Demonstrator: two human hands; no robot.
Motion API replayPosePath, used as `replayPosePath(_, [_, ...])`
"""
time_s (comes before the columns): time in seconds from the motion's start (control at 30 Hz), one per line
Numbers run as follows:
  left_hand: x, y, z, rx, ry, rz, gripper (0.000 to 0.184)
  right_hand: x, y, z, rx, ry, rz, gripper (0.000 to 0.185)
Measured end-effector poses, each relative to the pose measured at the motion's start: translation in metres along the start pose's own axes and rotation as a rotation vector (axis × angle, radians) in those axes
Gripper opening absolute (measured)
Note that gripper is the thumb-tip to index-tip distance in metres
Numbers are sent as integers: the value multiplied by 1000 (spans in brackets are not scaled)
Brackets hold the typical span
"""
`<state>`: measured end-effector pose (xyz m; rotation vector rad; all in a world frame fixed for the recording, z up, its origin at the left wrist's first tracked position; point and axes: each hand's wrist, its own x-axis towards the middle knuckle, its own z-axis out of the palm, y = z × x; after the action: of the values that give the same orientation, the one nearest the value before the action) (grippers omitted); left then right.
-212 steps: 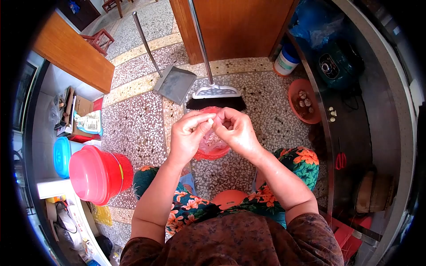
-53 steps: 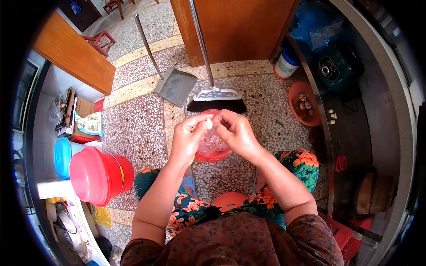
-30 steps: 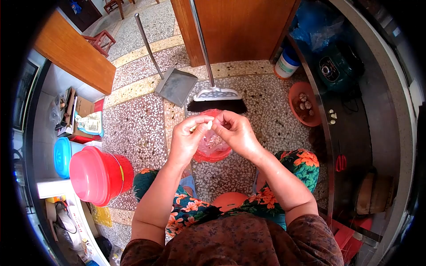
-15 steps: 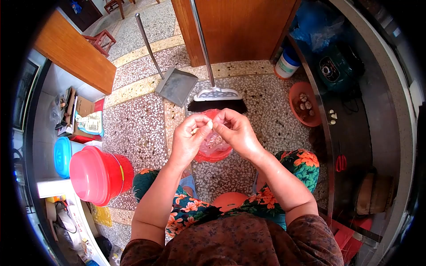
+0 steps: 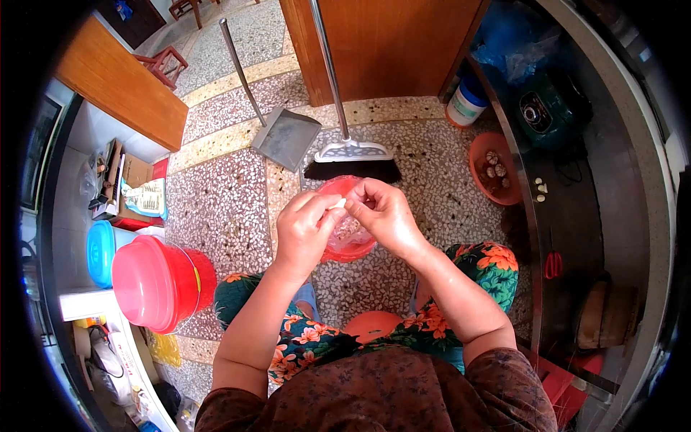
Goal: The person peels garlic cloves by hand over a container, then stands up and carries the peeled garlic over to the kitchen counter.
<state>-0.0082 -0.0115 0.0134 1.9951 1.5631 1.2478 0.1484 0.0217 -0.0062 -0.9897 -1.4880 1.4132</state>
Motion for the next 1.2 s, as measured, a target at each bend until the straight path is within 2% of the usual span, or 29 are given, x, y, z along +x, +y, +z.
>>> replayPosePath(0.2, [0, -3, -1, 111, 8, 172, 12, 2, 4, 1, -47, 31, -15, 9])
replayPosePath(0.5, [-4, -1, -1, -188, -74, -116, 12, 3, 9, -1, 3, 0, -38, 11])
replayPosePath(0.57, [-5, 1, 0, -489, -76, -327, 11, 3, 9, -2, 5, 4, -25, 11])
replayPosePath(0.67, [-5, -4, 3, -535, -38, -333, 10, 1, 2, -1, 68, -21, 62, 8])
replayPosePath(0.77, [-3, -2, 1, -540, -62, -347, 11, 0, -14, -2, 218, -26, 145, 5])
replayPosePath(1.0, [-4, -4, 4, -483, -40, -278, 10, 1, -6, 1, 154, -39, 24, 5])
replayPosePath(1.07, [-3, 1, 1, -241, -42, -138, 11, 2, -2, 2, 148, -25, 28, 5])
replayPosePath(1.2, [-4, 2, -2, -109, -78, -97, 11, 2, 3, 1, 112, -33, 20, 6])
